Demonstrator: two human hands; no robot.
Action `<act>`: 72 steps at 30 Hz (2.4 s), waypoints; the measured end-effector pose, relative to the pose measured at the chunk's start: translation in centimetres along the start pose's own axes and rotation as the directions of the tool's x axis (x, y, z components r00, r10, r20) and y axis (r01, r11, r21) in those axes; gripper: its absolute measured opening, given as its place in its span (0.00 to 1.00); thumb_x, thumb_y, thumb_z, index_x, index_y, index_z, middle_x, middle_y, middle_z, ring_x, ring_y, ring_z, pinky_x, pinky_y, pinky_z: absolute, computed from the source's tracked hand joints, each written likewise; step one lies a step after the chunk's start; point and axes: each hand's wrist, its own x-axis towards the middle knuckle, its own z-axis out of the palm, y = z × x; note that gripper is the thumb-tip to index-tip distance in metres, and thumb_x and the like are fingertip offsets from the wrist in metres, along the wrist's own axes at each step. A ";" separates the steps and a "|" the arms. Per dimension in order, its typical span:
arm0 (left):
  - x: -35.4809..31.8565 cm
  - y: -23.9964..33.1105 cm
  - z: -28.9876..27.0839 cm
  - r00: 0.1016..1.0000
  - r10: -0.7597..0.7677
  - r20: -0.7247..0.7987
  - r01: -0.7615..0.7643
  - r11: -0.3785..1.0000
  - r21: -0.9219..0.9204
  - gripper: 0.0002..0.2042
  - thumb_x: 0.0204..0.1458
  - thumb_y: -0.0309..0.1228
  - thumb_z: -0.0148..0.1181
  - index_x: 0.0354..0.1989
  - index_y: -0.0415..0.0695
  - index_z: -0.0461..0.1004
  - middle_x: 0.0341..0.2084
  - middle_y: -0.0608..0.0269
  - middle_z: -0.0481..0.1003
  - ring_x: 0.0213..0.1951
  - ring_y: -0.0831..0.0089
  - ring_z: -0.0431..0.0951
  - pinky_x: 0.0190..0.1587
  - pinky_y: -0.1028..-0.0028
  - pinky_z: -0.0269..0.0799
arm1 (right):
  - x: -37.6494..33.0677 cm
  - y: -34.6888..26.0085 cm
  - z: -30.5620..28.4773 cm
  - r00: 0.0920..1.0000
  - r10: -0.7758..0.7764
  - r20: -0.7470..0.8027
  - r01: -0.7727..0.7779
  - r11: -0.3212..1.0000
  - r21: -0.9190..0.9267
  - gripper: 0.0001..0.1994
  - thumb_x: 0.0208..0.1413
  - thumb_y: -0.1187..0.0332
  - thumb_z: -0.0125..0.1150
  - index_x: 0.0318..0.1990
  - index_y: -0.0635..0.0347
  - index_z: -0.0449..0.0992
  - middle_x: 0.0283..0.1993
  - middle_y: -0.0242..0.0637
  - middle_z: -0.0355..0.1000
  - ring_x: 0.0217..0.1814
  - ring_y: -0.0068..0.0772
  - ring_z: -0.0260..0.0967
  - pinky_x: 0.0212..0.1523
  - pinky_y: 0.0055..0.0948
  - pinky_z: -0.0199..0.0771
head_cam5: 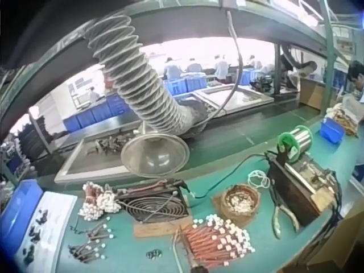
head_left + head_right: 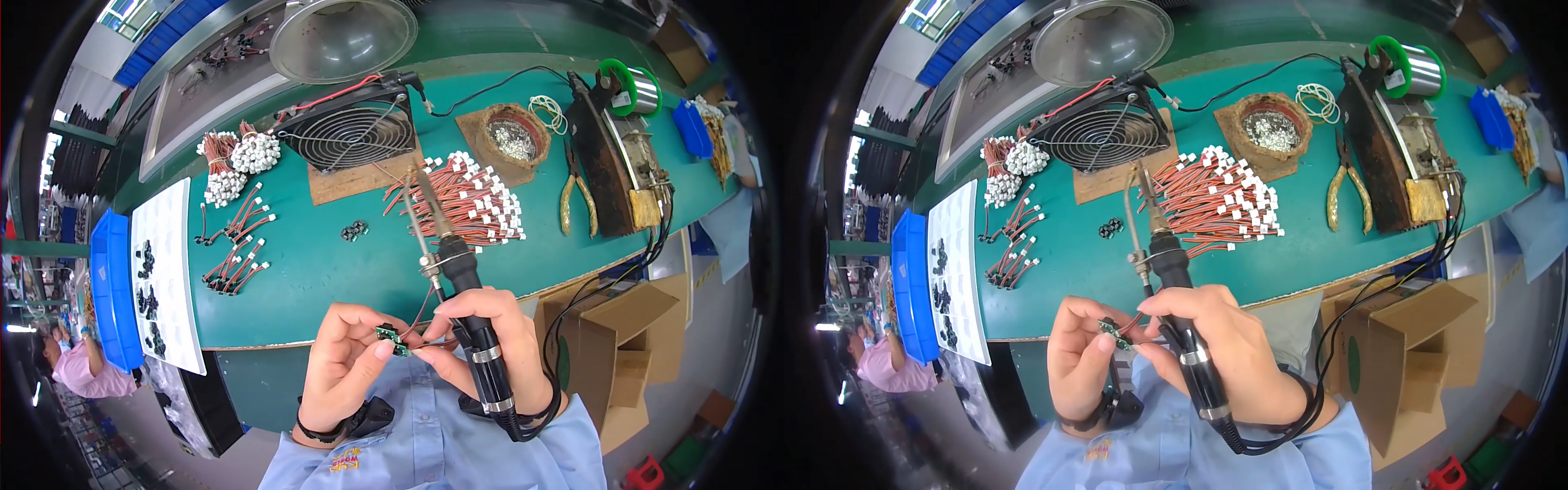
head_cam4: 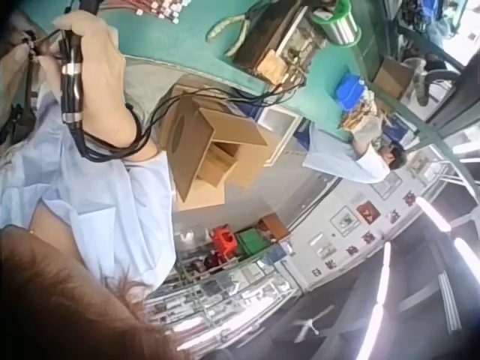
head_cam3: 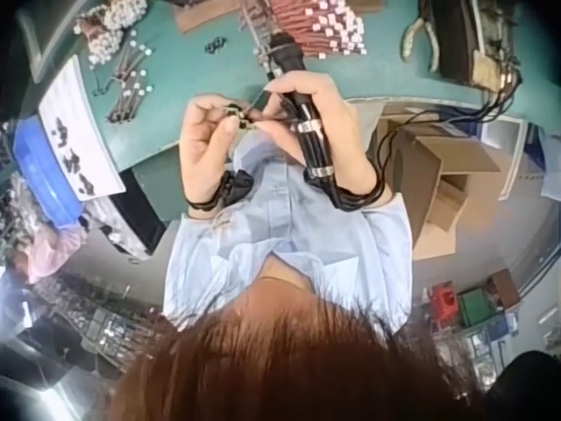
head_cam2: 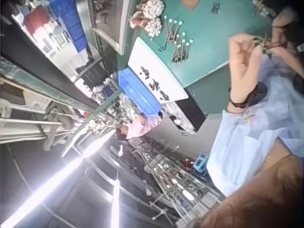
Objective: The person solders wires to circuit boards using a soldering iron and then places the finished assemblies onto a tray. After completing each piece, they pick up a new circuit board and wire from the workbench to repeat the process.
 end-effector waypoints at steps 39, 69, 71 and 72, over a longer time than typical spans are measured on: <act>-0.6 -1.8 1.1 0.951 0.284 -0.123 -0.223 0.904 0.366 0.12 0.58 0.27 0.44 0.49 0.36 0.61 0.40 0.55 0.68 0.44 0.68 0.68 0.55 0.64 0.58 | -1.6 14.2 -16.6 0.222 -0.725 -0.651 -0.086 0.651 -0.754 0.17 0.50 0.86 0.50 0.45 0.61 0.56 0.38 0.48 0.67 0.41 0.39 0.71 0.43 0.38 0.74; 1.9 -1.0 -1.7 0.980 -0.003 -0.200 -0.014 0.997 -0.080 0.05 0.57 0.25 0.44 0.41 0.42 0.60 0.38 0.51 0.73 0.43 0.70 0.71 0.50 0.69 0.61 | -6.5 1.5 -3.1 0.952 -0.307 0.002 0.275 0.850 -0.450 0.22 0.44 0.56 0.64 0.45 0.56 0.68 0.30 0.35 0.69 0.31 0.31 0.66 0.57 0.46 0.46; 2.4 -0.9 -1.8 0.981 -0.013 -0.195 -0.001 0.997 -0.074 0.05 0.57 0.25 0.44 0.41 0.42 0.59 0.39 0.50 0.73 0.44 0.70 0.71 0.51 0.71 0.60 | -5.4 1.5 -3.0 0.953 -0.294 0.077 0.296 0.840 -0.455 0.23 0.43 0.56 0.65 0.45 0.56 0.68 0.30 0.35 0.69 0.31 0.32 0.66 0.57 0.46 0.46; 2.3 -0.8 -2.0 0.981 -0.023 -0.192 0.009 0.998 -0.070 0.05 0.58 0.25 0.43 0.41 0.41 0.59 0.40 0.50 0.73 0.44 0.71 0.71 0.51 0.72 0.60 | -5.1 1.4 -2.9 0.949 -0.285 0.135 0.315 0.831 -0.458 0.23 0.42 0.57 0.66 0.45 0.56 0.68 0.30 0.35 0.69 0.31 0.32 0.66 0.56 0.45 0.46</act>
